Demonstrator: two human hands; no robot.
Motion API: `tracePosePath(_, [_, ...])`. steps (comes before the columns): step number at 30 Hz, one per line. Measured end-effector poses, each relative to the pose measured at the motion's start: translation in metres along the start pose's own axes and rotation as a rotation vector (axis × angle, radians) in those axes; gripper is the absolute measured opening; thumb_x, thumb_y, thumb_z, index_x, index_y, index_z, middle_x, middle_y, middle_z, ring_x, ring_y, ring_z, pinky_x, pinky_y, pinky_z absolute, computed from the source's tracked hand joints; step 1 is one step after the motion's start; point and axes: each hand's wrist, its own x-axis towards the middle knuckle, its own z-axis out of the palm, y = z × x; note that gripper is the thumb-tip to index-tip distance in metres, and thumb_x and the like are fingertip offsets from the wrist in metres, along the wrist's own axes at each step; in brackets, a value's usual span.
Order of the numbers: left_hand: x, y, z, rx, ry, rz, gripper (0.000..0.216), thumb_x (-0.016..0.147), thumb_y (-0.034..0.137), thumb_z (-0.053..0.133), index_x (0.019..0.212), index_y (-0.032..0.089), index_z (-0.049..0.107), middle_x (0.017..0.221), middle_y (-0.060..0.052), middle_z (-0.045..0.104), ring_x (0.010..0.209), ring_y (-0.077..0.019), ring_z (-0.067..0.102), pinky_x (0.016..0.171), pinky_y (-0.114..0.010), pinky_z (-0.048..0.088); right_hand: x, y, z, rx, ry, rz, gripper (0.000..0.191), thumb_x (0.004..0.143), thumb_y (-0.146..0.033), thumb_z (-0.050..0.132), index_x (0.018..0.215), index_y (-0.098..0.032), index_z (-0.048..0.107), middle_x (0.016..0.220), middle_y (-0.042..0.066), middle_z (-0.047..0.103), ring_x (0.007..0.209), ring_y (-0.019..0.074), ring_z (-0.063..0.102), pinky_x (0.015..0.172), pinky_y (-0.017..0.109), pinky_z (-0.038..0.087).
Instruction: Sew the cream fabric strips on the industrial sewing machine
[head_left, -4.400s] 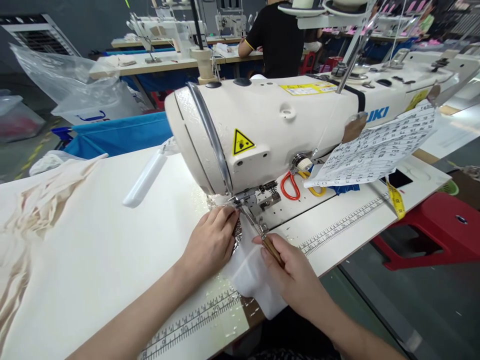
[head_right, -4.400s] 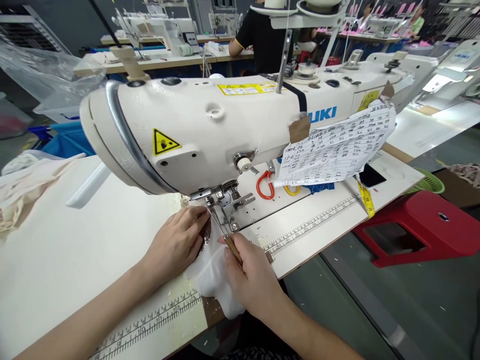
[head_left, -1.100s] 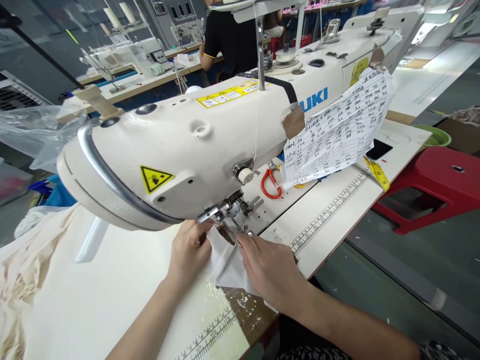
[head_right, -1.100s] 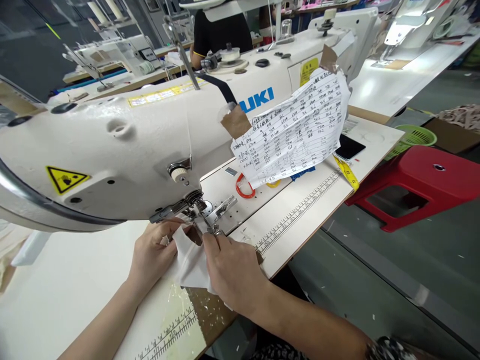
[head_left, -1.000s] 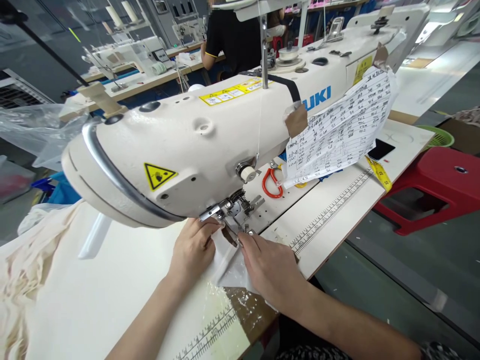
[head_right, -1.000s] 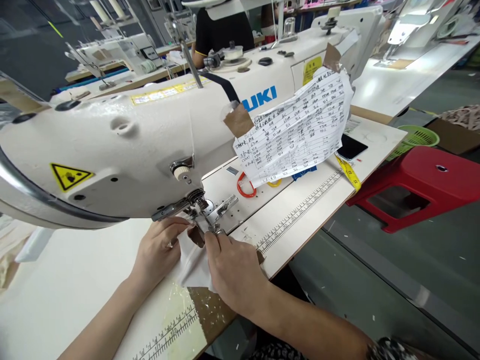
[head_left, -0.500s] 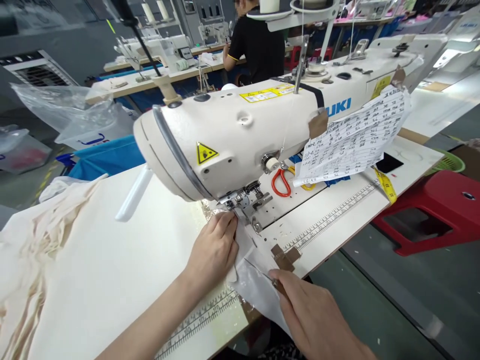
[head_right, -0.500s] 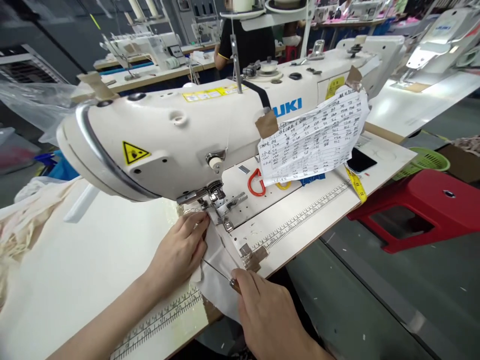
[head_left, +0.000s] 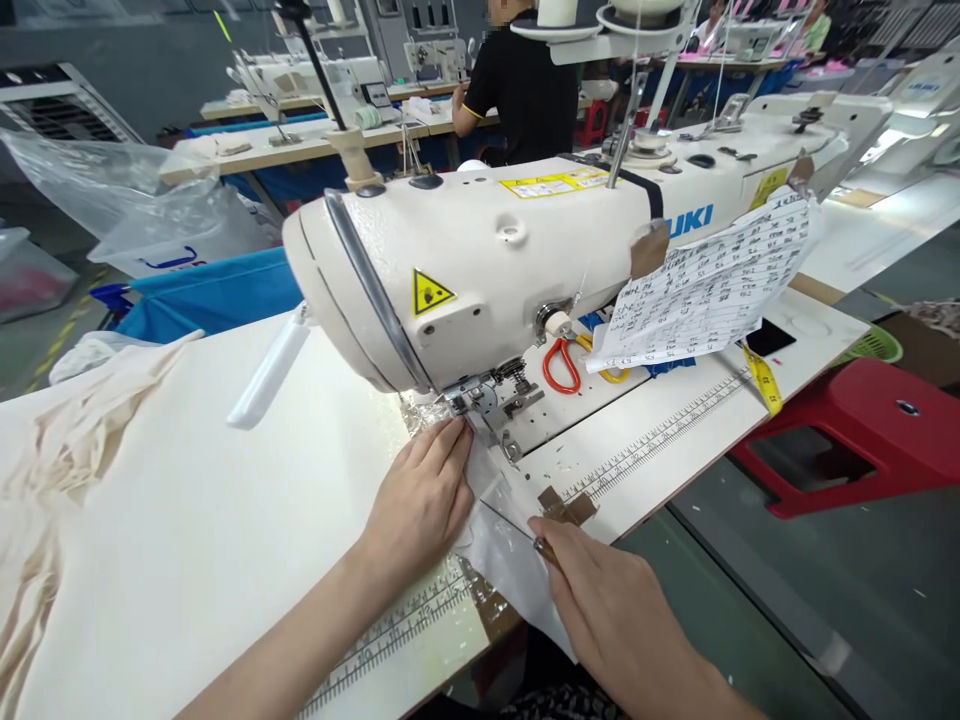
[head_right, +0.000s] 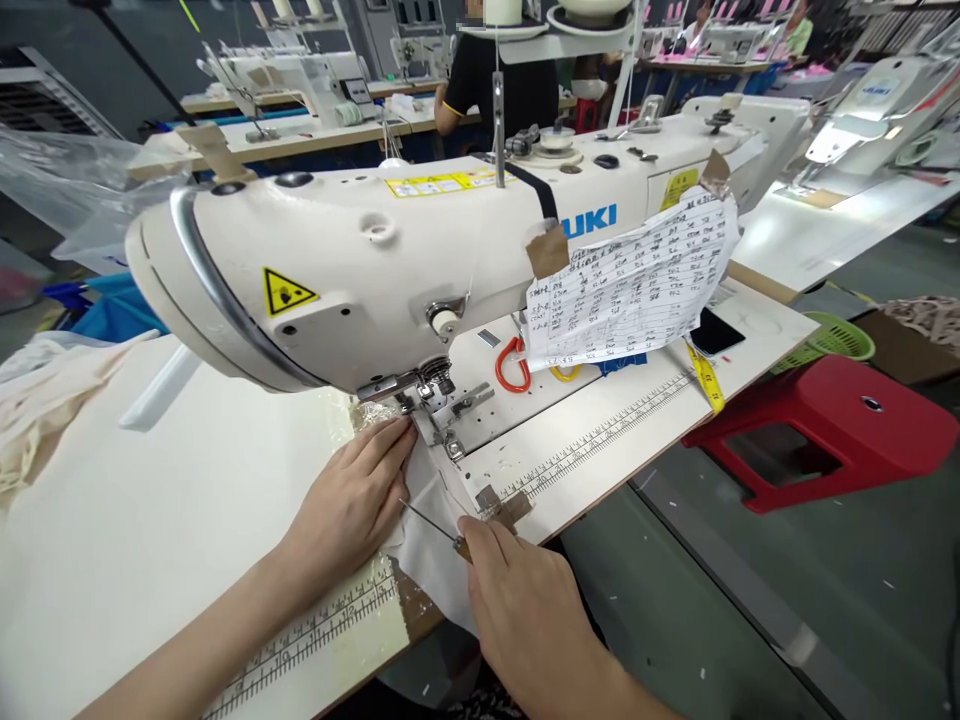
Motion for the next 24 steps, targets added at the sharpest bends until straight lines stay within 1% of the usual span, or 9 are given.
tracePosePath(5, [-0.002,0.005,-0.002,0.053,-0.043,-0.007,0.049,0.096,0.023,0.036,0.14,0.005,0.046,0.139,-0.021,0.053,0.132,-0.0342,0.048,0.107,-0.05,0.046,0.007,-0.001,-0.001,-0.041,-0.009,-0.017,0.034,0.095,-0.006,0.033,0.12,-0.01,0.057,0.096,0.013,0.075,0.082,0.0241,0.075,0.059,0.032,0.06])
tracePosePath(9, [-0.005,0.01,-0.002,0.079,-0.041,-0.013,0.049,0.097,0.023,0.034,0.141,0.005,0.044,0.143,-0.021,0.051,0.136,-0.0341,0.044,0.11,-0.05,0.043,0.012,-0.001,0.001,-0.094,-0.037,-0.025,0.034,0.096,-0.007,0.034,0.122,-0.01,0.056,0.096,0.012,0.075,0.076,0.0231,0.074,0.054,0.031,0.058])
tracePosePath(13, [-0.006,0.016,-0.004,0.109,-0.067,-0.011,0.049,0.098,0.023,0.032,0.14,0.002,0.044,0.146,-0.022,0.047,0.14,-0.033,0.04,0.114,-0.05,0.037,0.017,0.001,0.005,-0.13,-0.037,-0.025,0.033,0.094,-0.006,0.038,0.123,-0.01,0.054,0.095,0.011,0.073,0.075,0.0235,0.074,0.051,0.032,0.056])
tracePosePath(19, [-0.006,0.02,-0.009,0.142,-0.052,0.018,0.046,0.097,0.022,0.034,0.137,0.004,0.049,0.144,-0.02,0.051,0.136,-0.0322,0.045,0.113,-0.049,0.038,0.023,0.001,0.005,-0.137,-0.049,-0.011,0.032,0.092,-0.006,0.044,0.121,-0.012,0.055,0.089,0.009,0.073,0.073,0.0229,0.073,0.054,0.032,0.056])
tracePosePath(24, [-0.007,0.022,-0.012,0.115,-0.046,0.039,0.046,0.097,0.022,0.034,0.135,0.003,0.051,0.141,-0.019,0.054,0.135,-0.0318,0.047,0.112,-0.049,0.038,0.028,-0.002,0.005,-0.15,-0.047,-0.013,0.032,0.09,-0.004,0.045,0.119,-0.013,0.056,0.091,0.009,0.074,0.074,0.0222,0.073,0.054,0.029,0.054])
